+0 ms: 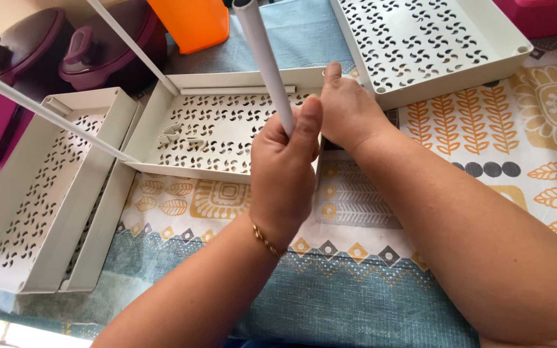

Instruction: The person assembles a two-tier plastic storage rack by inserting four white support poles into the corners of a perforated tray and then placing a second tray on top. The person secures the structure with small plastic clips.

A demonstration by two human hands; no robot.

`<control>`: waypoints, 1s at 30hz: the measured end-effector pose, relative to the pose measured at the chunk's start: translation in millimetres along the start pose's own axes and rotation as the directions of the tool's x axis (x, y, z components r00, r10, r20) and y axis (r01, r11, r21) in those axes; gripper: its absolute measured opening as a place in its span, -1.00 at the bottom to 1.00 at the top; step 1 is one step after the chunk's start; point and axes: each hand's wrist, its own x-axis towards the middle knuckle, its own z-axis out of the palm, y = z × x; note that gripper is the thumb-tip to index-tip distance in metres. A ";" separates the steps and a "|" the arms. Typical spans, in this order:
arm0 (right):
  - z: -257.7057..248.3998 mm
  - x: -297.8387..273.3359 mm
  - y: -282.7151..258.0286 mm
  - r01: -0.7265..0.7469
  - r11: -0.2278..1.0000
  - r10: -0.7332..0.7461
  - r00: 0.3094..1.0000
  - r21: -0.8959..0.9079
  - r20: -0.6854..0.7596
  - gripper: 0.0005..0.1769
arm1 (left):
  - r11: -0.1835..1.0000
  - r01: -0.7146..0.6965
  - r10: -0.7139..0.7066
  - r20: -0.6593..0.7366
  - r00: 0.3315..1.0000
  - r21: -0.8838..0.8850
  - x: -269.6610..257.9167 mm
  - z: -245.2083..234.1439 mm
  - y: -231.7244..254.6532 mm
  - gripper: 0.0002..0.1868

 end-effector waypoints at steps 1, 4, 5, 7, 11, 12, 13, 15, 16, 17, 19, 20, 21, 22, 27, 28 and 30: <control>-1.5 -0.3 -0.2 -0.022 1.000 0.022 1.000 0.005 0.021 -0.36 | 0.999 0.031 -0.031 -0.003 1.000 0.034 4.3 -3.6 -3.6 -0.67; -6.0 0.6 -4.3 -0.094 0.996 0.093 0.994 0.001 0.062 -0.36 | 0.994 0.099 -0.106 0.153 0.983 0.048 13.4 -23.0 -7.3 -0.67; -7.4 1.2 -6.4 -0.116 0.993 0.116 0.991 -0.011 0.064 -0.39 | 0.992 0.120 -0.127 0.231 0.965 0.042 16.0 -31.8 -6.8 -0.67; -8.8 -1.5 -9.7 -0.144 0.990 0.144 0.986 -0.011 0.088 -0.41 | 0.968 0.249 -0.223 0.379 0.898 -0.020 25.2 -46.3 -8.1 -0.65; -13.4 -3.8 -12.7 -0.101 0.995 0.103 0.992 -0.022 0.079 -0.42 | 0.861 0.485 -0.229 0.734 0.640 -0.155 53.3 -67.5 -8.1 -0.62; -13.1 -4.4 -11.7 -0.078 0.996 0.081 0.995 -0.039 0.061 -0.43 | 0.833 0.522 -0.212 0.764 0.609 -0.185 56.6 -68.3 -9.2 -0.63; -12.2 -4.9 -10.3 -0.090 0.996 0.092 0.993 -0.026 0.069 -0.42 | 0.802 0.559 -0.192 0.793 0.578 -0.213 58.8 -67.7 -9.0 -0.63; -8.8 -5.3 -6.6 -0.115 0.993 0.114 0.990 -0.001 0.083 -0.40 | 0.801 0.533 -0.180 0.739 0.649 -0.272 53.5 -60.0 -6.2 -0.66; -7.6 -3.6 -5.5 -0.094 0.996 0.094 0.993 -0.004 0.066 -0.39 | 0.837 0.461 -0.179 0.647 0.741 -0.296 43.1 -52.3 -3.8 -0.68; -5.9 -3.3 -4.5 -0.074 0.997 0.074 0.996 -0.008 0.049 -0.37 | 0.869 0.385 -0.169 0.544 0.822 -0.311 32.4 -43.0 -0.6 -0.69; -4.1 1.9 -2.9 -0.052 0.998 0.052 0.998 -0.017 0.020 -0.38 | 0.993 0.115 -0.115 0.156 0.981 0.008 3.2 -20.2 3.9 -0.87; -2.1 2.7 -1.6 -0.058 0.998 0.059 0.998 -0.023 0.019 -0.41 | 0.979 0.029 -0.022 -0.036 0.999 0.202 -12.2 -8.5 4.3 -0.93; -0.8 4.2 0.1 -0.064 0.998 0.065 0.998 -0.028 0.018 -0.44 | 0.994 0.038 -0.036 -0.026 0.999 0.105 -18.4 -1.1 5.0 -0.93; 1.3 3.4 1.7 -0.075 0.997 0.075 0.997 -0.025 0.030 -0.44 | 0.999 0.054 -0.053 -0.019 0.998 0.005 -25.1 4.0 4.8 -0.90; 3.4 3.9 0.4 -0.134 0.991 0.134 0.989 -0.004 0.055 -0.46 | 0.990 0.010 -0.011 -0.005 1.000 -0.144 -21.1 7.1 -7.6 -0.90; 2.0 3.7 0.0 -0.126 0.992 0.126 0.991 -0.006 0.051 -0.45 | 0.988 0.025 -0.023 0.010 1.000 -0.155 -18.2 2.6 -10.0 -0.87; -1.0 2.8 -2.0 -0.104 0.994 0.105 0.994 -0.011 0.042 -0.43 | 0.994 0.039 -0.038 0.017 0.999 -0.100 -11.6 -5.4 -16.5 -0.80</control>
